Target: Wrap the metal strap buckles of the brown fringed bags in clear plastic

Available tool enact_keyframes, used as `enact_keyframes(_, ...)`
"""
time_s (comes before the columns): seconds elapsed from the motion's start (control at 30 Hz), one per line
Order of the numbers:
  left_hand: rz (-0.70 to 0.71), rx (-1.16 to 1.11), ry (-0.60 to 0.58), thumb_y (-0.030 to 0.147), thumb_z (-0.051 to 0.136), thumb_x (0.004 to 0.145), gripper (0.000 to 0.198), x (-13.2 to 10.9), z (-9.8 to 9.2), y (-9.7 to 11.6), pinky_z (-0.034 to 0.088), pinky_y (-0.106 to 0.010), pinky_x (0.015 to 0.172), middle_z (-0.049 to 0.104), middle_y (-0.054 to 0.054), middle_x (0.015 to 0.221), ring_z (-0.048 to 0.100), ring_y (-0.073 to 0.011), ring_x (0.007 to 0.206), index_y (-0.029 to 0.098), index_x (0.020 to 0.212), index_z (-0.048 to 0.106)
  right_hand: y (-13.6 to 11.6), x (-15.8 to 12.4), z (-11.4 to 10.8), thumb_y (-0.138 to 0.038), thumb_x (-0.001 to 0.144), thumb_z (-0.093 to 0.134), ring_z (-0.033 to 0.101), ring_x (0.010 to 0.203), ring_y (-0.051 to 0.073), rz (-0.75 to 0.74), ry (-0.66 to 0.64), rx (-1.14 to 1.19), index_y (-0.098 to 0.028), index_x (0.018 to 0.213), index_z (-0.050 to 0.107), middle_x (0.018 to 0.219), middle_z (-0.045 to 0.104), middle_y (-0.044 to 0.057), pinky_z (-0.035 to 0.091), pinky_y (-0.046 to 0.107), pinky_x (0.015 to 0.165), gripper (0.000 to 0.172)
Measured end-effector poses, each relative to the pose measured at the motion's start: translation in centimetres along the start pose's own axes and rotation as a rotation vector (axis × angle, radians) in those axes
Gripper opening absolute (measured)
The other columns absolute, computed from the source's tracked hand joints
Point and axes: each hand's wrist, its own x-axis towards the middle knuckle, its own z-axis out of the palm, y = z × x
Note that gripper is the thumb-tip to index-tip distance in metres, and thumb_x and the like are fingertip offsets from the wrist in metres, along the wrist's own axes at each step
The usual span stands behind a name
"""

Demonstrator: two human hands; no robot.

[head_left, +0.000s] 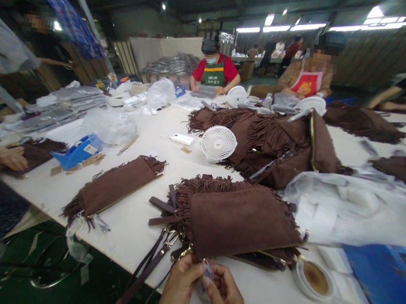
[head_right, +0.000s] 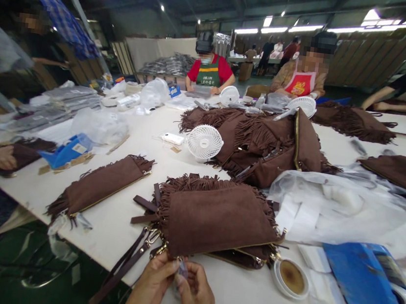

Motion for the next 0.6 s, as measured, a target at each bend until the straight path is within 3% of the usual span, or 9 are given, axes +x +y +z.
enact_keyframes(0.17,0.001,-0.105,-0.014,0.014,0.061,0.079,0.018,0.1,-0.2,-0.8,0.045,-0.029,0.084,0.07,-0.009,0.096,0.062,-0.0176,0.088,0.014,0.096,0.068,-0.4,-0.2,-0.5,-0.043,0.082,0.059,0.066,0.093,0.022,-0.076,0.03,-0.13,-0.021,0.102,0.062,0.104,0.07,0.006,0.051,0.03,0.085,0.03)
enact_keyframes(0.4,0.025,-0.131,-0.04,0.012,0.06,0.081,0.021,0.4,-0.3,-1.2,0.042,-0.034,0.094,0.068,-0.011,0.106,0.061,-0.0208,0.101,0.013,0.101,0.066,-0.7,0.1,-0.8,-0.043,0.083,0.059,0.066,0.091,0.02,-0.207,0.168,-0.28,-0.023,0.103,0.064,0.101,0.071,0.004,0.052,0.026,0.082,0.029)
enact_keyframes(0.6,0.104,-0.13,-0.06,0.01,0.06,0.081,0.022,0.3,0.1,-0.6,0.041,-0.035,0.095,0.07,-0.009,0.104,0.06,-0.0205,0.103,0.016,0.102,0.065,-1.2,0.5,-1.0,-0.038,0.089,0.053,0.061,0.093,0.02,-0.368,0.112,-0.343,-0.025,0.093,0.066,0.093,0.065,0.003,0.049,0.027,0.083,0.019)
